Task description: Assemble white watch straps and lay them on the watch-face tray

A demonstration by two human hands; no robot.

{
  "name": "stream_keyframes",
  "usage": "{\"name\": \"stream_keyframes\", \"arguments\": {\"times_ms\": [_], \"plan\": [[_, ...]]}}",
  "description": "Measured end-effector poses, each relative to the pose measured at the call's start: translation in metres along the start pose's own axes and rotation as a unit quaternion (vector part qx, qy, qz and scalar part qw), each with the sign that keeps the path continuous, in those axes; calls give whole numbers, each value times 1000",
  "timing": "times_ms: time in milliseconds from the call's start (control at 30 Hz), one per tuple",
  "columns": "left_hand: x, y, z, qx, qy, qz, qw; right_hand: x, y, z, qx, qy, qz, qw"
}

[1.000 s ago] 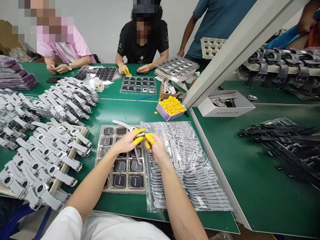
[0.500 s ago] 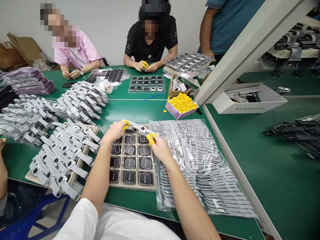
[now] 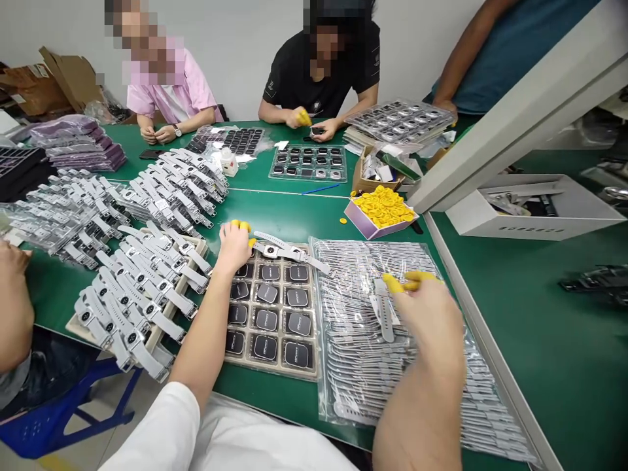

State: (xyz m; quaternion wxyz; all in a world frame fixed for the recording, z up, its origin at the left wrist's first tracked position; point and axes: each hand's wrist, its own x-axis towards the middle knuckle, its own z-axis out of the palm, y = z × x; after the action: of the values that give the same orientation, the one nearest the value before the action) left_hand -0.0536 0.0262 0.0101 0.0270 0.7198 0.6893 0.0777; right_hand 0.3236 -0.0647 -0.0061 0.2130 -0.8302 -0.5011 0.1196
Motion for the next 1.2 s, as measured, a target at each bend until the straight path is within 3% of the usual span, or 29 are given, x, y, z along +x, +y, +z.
{"name": "stream_keyframes", "arguments": {"times_ms": [33,100,167,233,533,633,700,800,933,1033,1067,1133,1200], "plan": [[-3,1,-4,12,-8,-16,1000,4,10,-4,-20,-16,20,999],[-9,3,-11,42,-54,-26,997,10,23,-7,-46,-109,61,991],[-15,4,-14,75,-102,-18,992,12,25,-3,-79,-197,79,974],[-19,4,-13,92,-125,-9,988,11,19,2,-113,-232,66,964],[-16,1,-11,91,-139,-10,986,1,-11,27,-99,-169,-55,979],[-14,0,-10,79,-137,-14,987,2,-13,34,-10,-173,-61,983],[-13,1,-8,75,-133,-18,988,1,-16,34,116,-194,-49,973],[-13,1,-10,64,-124,-30,990,-8,-28,26,341,-242,-27,908],[-17,3,-30,40,-110,-39,992,-30,-54,12,557,-320,-26,766],[-24,14,-44,-112,-85,-34,989,-45,-74,17,623,-366,-12,691],[-28,21,-43,-207,-80,-27,975,-48,-79,22,632,-377,-6,677],[-35,40,-33,-393,-87,-5,915,-54,-88,34,638,-391,7,663],[-43,59,-13,-489,-109,30,865,-58,-94,47,636,-399,16,660]]}}
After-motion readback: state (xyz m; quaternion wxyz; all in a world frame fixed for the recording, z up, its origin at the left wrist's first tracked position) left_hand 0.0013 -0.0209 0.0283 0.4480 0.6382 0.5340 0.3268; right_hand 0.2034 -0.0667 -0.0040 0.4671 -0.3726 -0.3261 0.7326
